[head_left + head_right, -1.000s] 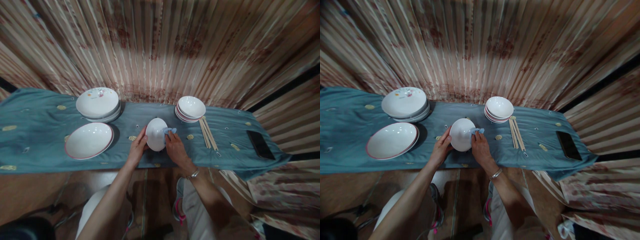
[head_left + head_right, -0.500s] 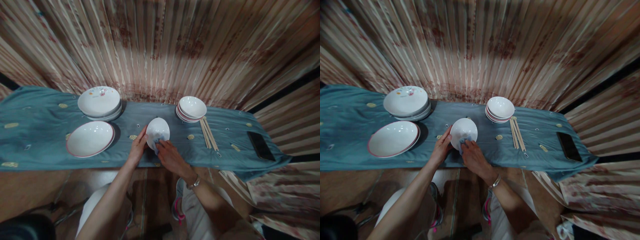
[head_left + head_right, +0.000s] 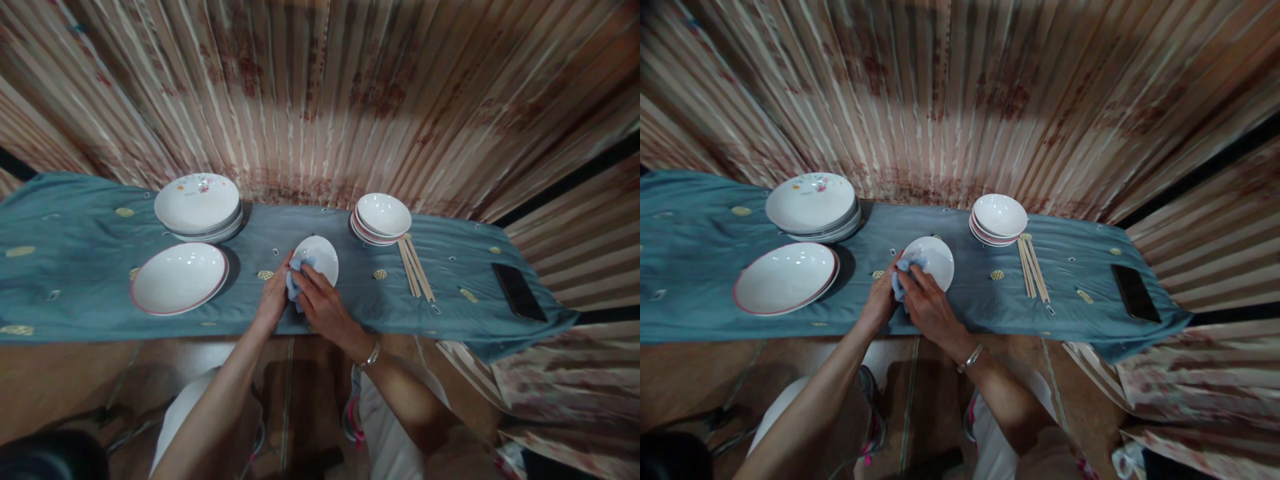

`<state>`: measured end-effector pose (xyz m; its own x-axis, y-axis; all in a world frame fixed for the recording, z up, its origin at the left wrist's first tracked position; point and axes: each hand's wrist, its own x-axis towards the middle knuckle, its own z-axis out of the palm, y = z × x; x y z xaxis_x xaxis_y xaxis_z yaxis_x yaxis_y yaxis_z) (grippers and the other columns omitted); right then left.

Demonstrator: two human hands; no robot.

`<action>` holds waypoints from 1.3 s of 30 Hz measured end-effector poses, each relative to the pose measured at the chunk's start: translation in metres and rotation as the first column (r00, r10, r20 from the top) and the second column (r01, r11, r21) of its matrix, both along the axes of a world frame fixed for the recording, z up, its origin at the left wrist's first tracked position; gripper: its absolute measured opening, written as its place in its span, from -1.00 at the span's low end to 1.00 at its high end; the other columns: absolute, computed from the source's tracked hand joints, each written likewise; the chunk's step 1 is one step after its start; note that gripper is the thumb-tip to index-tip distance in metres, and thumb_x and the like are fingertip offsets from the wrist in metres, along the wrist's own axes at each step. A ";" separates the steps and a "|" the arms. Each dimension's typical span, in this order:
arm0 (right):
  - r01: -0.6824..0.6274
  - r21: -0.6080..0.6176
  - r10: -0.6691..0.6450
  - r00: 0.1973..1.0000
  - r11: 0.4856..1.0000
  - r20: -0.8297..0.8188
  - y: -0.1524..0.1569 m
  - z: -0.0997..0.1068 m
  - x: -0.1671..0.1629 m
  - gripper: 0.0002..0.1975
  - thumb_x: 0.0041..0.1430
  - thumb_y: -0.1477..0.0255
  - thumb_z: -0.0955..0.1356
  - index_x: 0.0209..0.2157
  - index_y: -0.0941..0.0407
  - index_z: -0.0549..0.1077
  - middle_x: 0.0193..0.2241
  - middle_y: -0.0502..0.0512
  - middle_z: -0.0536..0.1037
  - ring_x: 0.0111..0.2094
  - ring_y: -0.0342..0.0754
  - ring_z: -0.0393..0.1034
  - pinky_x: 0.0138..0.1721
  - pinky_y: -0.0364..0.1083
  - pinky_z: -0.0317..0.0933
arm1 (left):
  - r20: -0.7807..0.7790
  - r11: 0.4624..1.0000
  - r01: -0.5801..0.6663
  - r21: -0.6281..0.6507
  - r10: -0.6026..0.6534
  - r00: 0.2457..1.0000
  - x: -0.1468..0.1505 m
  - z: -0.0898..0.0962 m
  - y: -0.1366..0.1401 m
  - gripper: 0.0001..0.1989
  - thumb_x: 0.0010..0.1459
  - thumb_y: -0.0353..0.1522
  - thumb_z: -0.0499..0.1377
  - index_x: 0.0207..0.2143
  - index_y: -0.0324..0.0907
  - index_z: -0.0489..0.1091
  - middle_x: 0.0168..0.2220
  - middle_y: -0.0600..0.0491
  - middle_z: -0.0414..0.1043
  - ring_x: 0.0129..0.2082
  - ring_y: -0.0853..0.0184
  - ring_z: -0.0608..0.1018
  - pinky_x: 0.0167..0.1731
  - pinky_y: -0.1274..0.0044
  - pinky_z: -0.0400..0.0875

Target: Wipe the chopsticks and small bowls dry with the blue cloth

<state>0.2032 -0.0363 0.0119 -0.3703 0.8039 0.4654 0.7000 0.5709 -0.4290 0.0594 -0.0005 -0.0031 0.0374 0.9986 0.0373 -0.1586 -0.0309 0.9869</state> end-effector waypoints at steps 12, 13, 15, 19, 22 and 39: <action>0.117 0.122 -0.122 0.992 0.986 0.037 0.028 0.013 -0.005 -0.58 0.41 0.47 0.16 0.21 0.21 0.39 0.29 0.37 0.29 0.30 0.10 0.23 0.31 0.09 0.19 | 0.030 0.993 0.012 -0.118 -0.009 0.999 0.002 -0.004 -0.002 -0.37 0.12 0.00 0.22 0.17 -0.10 0.45 0.25 -0.06 0.40 0.27 0.02 0.38 0.16 0.27 0.39; 0.129 0.112 -0.134 0.990 0.985 0.040 0.031 0.014 -0.004 -0.58 0.41 0.45 0.17 0.20 0.22 0.40 0.29 0.39 0.29 0.31 0.12 0.22 0.32 0.12 0.18 | 0.048 0.991 0.025 -0.132 -0.019 0.999 0.003 -0.002 -0.002 -0.33 0.07 0.01 0.26 0.18 -0.09 0.44 0.26 -0.06 0.38 0.28 0.00 0.37 0.16 0.26 0.40; 0.148 0.091 -0.152 0.988 0.985 0.038 0.037 0.015 -0.002 -0.57 0.41 0.43 0.17 0.20 0.23 0.40 0.29 0.41 0.28 0.33 0.16 0.18 0.33 0.16 0.15 | 0.075 0.986 0.056 -0.160 -0.044 0.996 0.003 0.002 -0.003 -0.25 0.00 0.03 0.32 0.21 -0.08 0.41 0.29 -0.06 0.34 0.29 -0.03 0.36 0.14 0.25 0.42; 0.191 0.059 -0.192 0.981 0.980 0.003 0.048 0.013 0.002 -0.55 0.40 0.44 0.14 0.22 0.19 0.37 0.30 0.35 0.28 0.34 0.14 0.17 0.34 0.16 0.12 | 0.072 0.984 0.076 -0.160 -0.065 0.995 0.003 0.010 -0.005 -0.20 -0.03 0.04 0.34 0.24 -0.05 0.38 0.33 -0.03 0.28 0.30 -0.03 0.33 0.13 0.27 0.43; 0.238 0.003 -0.238 0.971 0.971 -0.003 0.055 0.013 0.005 -0.54 0.38 0.46 0.15 0.25 0.18 0.35 0.28 0.34 0.31 0.31 0.15 0.20 0.35 0.18 0.12 | 0.081 0.982 0.093 -0.167 -0.080 0.994 0.002 0.012 -0.006 -0.18 -0.02 0.04 0.35 0.26 -0.03 0.34 0.33 -0.03 0.27 0.30 -0.05 0.34 0.04 0.31 0.50; 0.268 0.051 -0.270 0.963 0.962 0.028 0.052 -0.025 0.017 -0.51 0.37 0.57 0.12 0.28 0.29 0.26 0.31 0.48 0.25 0.34 0.17 0.19 0.25 0.15 0.27 | 0.074 0.978 0.104 -0.181 -0.092 0.993 0.002 0.015 -0.007 -0.17 0.00 0.00 0.34 0.29 -0.04 0.30 0.30 -0.04 0.33 0.23 -0.05 0.42 -0.03 0.31 0.55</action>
